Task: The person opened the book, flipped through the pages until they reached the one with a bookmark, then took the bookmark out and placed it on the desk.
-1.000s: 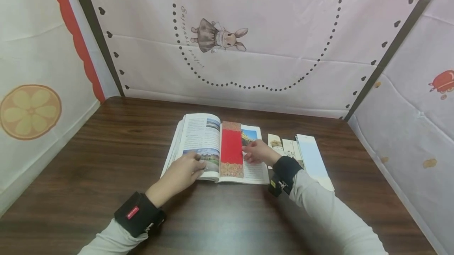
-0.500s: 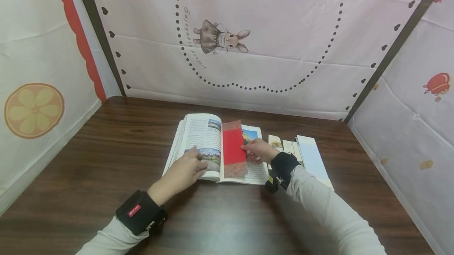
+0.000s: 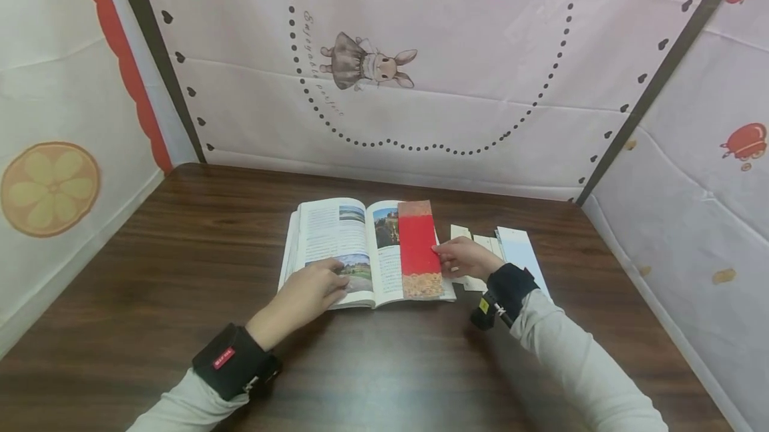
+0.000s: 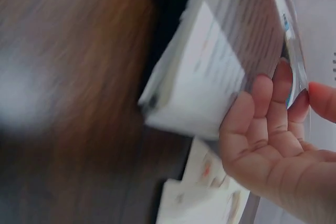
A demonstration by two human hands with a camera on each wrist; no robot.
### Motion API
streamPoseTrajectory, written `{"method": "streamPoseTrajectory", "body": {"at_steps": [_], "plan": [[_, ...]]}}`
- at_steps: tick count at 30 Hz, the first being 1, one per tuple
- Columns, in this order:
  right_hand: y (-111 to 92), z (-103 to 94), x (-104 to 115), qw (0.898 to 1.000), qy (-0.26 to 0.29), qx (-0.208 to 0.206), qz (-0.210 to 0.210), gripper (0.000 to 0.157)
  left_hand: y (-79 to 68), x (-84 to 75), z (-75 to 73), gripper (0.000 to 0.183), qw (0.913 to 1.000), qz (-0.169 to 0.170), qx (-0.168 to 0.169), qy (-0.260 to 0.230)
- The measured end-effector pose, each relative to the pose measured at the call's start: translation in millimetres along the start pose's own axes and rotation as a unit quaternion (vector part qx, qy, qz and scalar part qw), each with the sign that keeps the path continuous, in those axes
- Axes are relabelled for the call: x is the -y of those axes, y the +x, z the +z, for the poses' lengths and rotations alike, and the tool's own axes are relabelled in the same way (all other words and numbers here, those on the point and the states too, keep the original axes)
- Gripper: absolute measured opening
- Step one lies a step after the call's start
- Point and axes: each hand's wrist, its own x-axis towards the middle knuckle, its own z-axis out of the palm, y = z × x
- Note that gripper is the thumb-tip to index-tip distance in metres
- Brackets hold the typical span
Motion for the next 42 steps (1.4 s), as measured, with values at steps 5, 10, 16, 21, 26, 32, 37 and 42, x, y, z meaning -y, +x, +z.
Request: {"method": "streamPoseTrajectory", "body": {"at_steps": [5, 10, 16, 21, 26, 32, 37, 42], "plan": [[-2.1, -3.6, -5.7, 0.999, 0.007, 0.022, -0.028, 0.037, -1.2, 3.3, -1.4, 0.037, 0.999, -0.022, 0.037, -0.01], [-5.0, -3.6, -6.9, 0.999, 0.005, 0.022, -0.039, 0.038, 2.1, 4.2, 2.0, 0.034, 0.998, -0.013, 0.06, 0.016], [-8.0, -0.3, -7.3, 0.999, -0.002, 0.016, -0.038, 0.039, 2.4, 1.8, 1.3, 0.013, 0.9965, 0.017, 0.064, 0.05], [-8.6, 2.3, -10.5, 0.999, -0.004, 0.013, -0.031, 0.038, 0.5, 3.8, -3.1, 0.013, 0.993, 0.045, 0.079, 0.076], [-8.8, 5.9, -13.2, 0.999, -0.018, 0.028, -0.035, 0.037, 0.5, 10.2, -4.0, 0.014, 0.9907, 0.062, 0.071, 0.098], [-12.5, 0.1, -13.9, 0.999, -0.025, 0.021, -0.03, 0.04, 1.1, 12.3, -2.2, 0.014, 0.9917, 0.055, 0.068, 0.093], [-16.9, -15.0, -21.8, 0.998, -0.025, 0.031, -0.046, 0.039, -1.8, 11.6, -2.3, 0.019, 0.996, 0.033, 0.057, 0.061], [-25.3, -37.2, -32.2, 0.997, -0.021, 0.051, -0.058, 0.043, -3.5, 12.0, 0.5, 0.027, 0.9961, 0.041, 0.047, 0.063]]}}
